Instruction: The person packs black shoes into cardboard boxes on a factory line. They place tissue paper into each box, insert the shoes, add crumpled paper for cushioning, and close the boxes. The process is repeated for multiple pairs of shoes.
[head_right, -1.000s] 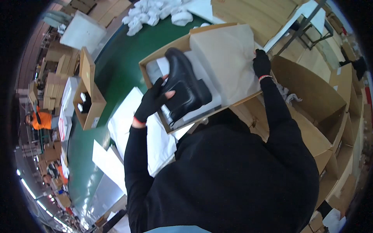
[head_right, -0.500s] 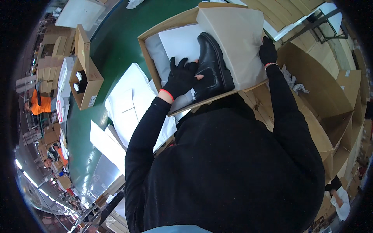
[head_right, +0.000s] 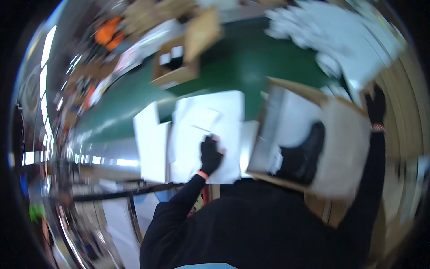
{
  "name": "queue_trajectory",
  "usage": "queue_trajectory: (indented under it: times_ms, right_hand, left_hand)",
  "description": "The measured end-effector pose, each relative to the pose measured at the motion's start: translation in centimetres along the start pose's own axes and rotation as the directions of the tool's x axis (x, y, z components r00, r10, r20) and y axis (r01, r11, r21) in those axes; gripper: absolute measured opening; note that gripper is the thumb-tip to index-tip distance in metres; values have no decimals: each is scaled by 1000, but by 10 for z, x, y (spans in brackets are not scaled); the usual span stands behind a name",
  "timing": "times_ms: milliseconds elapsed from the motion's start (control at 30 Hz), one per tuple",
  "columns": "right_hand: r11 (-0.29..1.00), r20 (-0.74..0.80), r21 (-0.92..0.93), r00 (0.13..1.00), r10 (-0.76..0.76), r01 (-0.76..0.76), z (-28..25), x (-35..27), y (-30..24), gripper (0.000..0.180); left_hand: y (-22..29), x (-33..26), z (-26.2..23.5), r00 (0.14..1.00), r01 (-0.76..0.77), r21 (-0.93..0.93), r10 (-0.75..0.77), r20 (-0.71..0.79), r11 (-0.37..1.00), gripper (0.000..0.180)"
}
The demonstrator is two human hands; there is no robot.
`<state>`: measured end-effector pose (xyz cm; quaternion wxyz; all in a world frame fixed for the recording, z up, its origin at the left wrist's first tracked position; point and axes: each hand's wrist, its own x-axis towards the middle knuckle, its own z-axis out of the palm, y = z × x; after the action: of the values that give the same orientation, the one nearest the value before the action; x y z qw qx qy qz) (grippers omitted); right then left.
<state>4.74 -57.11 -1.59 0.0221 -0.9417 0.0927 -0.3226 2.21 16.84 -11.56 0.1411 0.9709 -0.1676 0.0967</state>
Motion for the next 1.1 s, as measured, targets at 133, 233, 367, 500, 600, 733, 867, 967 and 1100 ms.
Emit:
queue_trajectory:
  times_ms: [133, 233, 367, 500, 600, 733, 867, 967, 1100]
  right_hand:
    - [919, 680, -374, 638, 361, -121, 113, 36, 104, 70]
    - [882, 787, -469, 473, 396, 40, 183, 64, 94, 68]
    - [858, 826, -493, 387, 410, 144, 230, 78, 55, 64]
    - [837, 814, -527, 372, 447, 147, 225, 77, 53, 60]
    - [831, 786, -546, 406, 467, 102, 203, 77, 56, 57]
    - [978, 452, -209, 888, 83, 15, 159, 91, 38, 43]
    - [977, -65, 211, 997, 33, -18, 80, 145, -53, 48]
    - [868, 30, 482, 992, 119, -119, 6, 136, -129, 48]
    - [762, 11, 647, 999, -42, 24, -56, 32, -277, 35]
  left_hand:
    - [12, 13, 5, 998, -56, -82, 54, -31, 995, 60]
    - [10, 4, -13, 1000, 9, -151, -11, -11, 988, 58]
    - [10, -18, -14, 997, 74, -165, -74, 5, 983, 58]
    - [14, -10, -22, 997, 79, -164, -73, 39, 983, 58]
    - [8, 0, -19, 998, 52, -181, -44, 49, 982, 59]
    - [5, -3, -13, 999, 26, -197, -32, -26, 980, 58]
    - [0, -12, 11, 972, 26, -259, -85, -219, 965, 55]
    - [48, 18, -19, 887, 25, -632, -309, -342, 774, 62]
    - [132, 39, -139, 973, -192, -899, -46, -227, 394, 105]
